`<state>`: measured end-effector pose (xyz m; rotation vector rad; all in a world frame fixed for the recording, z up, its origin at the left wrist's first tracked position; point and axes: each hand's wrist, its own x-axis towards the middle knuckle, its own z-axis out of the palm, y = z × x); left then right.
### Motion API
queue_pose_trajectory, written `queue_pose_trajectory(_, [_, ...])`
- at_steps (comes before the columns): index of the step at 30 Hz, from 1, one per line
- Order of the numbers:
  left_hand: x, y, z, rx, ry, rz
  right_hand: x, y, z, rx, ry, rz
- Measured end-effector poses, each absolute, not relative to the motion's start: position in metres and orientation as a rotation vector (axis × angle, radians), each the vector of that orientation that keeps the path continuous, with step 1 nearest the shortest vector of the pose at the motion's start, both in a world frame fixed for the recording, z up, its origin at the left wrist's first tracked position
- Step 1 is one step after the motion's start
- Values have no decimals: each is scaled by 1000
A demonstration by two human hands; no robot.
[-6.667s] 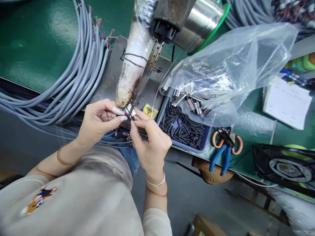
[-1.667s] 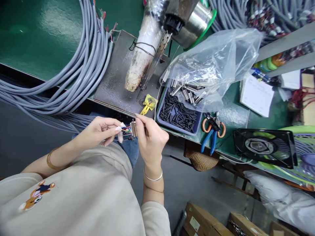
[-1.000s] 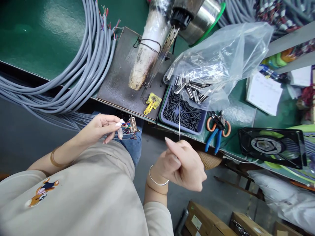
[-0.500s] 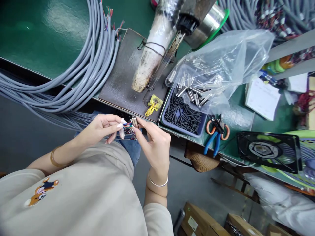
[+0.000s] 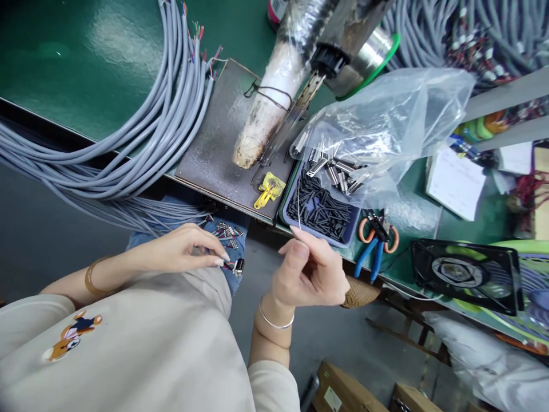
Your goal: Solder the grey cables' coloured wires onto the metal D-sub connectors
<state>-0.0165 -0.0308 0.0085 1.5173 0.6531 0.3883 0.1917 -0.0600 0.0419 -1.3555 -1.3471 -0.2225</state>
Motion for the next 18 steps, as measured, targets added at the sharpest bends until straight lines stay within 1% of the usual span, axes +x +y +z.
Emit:
queue_pose_trajectory(2, [-17, -30, 9, 1646, 680, 448, 196, -60, 43, -1411, -1465, -170])
queue_pose_trajectory(4, [-20, -22, 11, 1688, 794, 614, 200, -60, 41, -1540, -1675, -44])
queue_pose_trajectory(6, [-24, -5, 14, 1777, 1018, 845, 202, -56, 36, -1625, -1885, 66])
queue_pose_trajectory(8, [-29, 19, 15, 1955, 1326, 1041, 201, -49, 29, -1678, -2019, 79])
queue_pose_trajectory(10, [-34, 46, 14, 2064, 1584, 1043, 199, -41, 23, -1726, -2065, 20])
queue_pose_trajectory(12, [-38, 69, 10, 2120, 1709, 958, 199, -36, 21, -1724, -2051, -61])
queue_pose_trajectory(15, [-45, 82, 5, 2139, 1710, 942, 202, -37, 24, -1619, -1939, -153])
queue_pose_trajectory(18, [-56, 67, 5, 2154, 1638, 1059, 206, -46, 31, -1501, -1745, -238])
